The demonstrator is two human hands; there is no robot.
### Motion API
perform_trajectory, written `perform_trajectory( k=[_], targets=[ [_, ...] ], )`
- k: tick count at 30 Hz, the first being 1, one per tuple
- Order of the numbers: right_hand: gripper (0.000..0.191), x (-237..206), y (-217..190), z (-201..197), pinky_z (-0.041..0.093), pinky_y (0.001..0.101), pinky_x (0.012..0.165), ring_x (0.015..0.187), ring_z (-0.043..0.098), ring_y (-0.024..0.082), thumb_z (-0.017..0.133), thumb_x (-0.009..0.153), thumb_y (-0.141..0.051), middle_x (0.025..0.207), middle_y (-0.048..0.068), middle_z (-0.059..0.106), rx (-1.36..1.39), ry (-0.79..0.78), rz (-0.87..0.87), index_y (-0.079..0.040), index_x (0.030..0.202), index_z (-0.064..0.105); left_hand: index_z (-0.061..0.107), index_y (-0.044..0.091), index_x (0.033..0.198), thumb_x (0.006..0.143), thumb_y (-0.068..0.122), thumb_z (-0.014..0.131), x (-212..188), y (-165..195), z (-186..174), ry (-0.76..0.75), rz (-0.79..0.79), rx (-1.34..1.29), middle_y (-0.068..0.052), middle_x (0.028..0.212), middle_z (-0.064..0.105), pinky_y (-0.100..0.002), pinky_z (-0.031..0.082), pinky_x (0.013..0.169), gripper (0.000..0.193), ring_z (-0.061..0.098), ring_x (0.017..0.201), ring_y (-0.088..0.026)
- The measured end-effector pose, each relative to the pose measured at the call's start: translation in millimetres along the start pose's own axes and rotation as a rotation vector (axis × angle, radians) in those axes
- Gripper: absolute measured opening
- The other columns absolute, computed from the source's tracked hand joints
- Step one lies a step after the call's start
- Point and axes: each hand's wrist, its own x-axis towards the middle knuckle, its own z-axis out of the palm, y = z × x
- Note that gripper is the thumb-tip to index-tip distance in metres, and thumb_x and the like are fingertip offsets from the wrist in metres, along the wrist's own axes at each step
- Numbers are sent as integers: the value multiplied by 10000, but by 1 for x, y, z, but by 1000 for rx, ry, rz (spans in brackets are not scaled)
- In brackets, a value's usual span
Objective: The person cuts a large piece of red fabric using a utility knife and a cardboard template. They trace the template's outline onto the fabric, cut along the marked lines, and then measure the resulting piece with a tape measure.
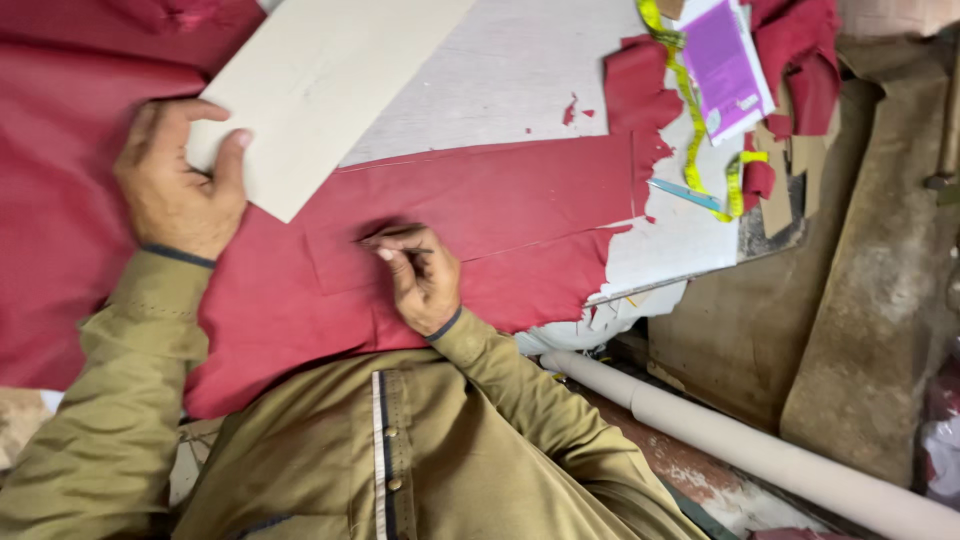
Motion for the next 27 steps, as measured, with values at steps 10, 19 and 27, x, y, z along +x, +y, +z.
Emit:
perform_trajectory(
  k=[10, 19, 27],
  targets=[
    [73, 2, -9, -1, 625, 317, 927, 1018, 741, 196, 590, 1072, 7, 1077, 134, 700, 61, -8, 91, 22, 1143, 603, 633, 8, 1110, 1012, 26, 774, -4, -4, 2, -9, 62, 56, -157, 1136, 673, -418, 535, 886, 173, 635, 1040, -337],
    [69, 3, -16, -11, 601, 294, 834, 925, 729, 190, 673, 1032, -38, 1028, 107, 712, -157, 1, 9, -19, 1097, 661, 623, -32, 1145, 1055, -11, 739, -2, 20, 4, 33, 100, 28, -199, 1199, 609, -396, 539, 934, 149, 620, 1088, -335],
    [92, 0, -26, -23, 608, 264, 810, 933, 726, 183, 663, 1044, -28, 1043, 116, 700, -97, -62, 35, -19, 1134, 648, 657, -18, 1243, 1119, 153, 617, -34, 11, 20, -17, -310, 46, -112, 1107, 691, -305, 566, 846, 215, 685, 952, -215]
  ],
)
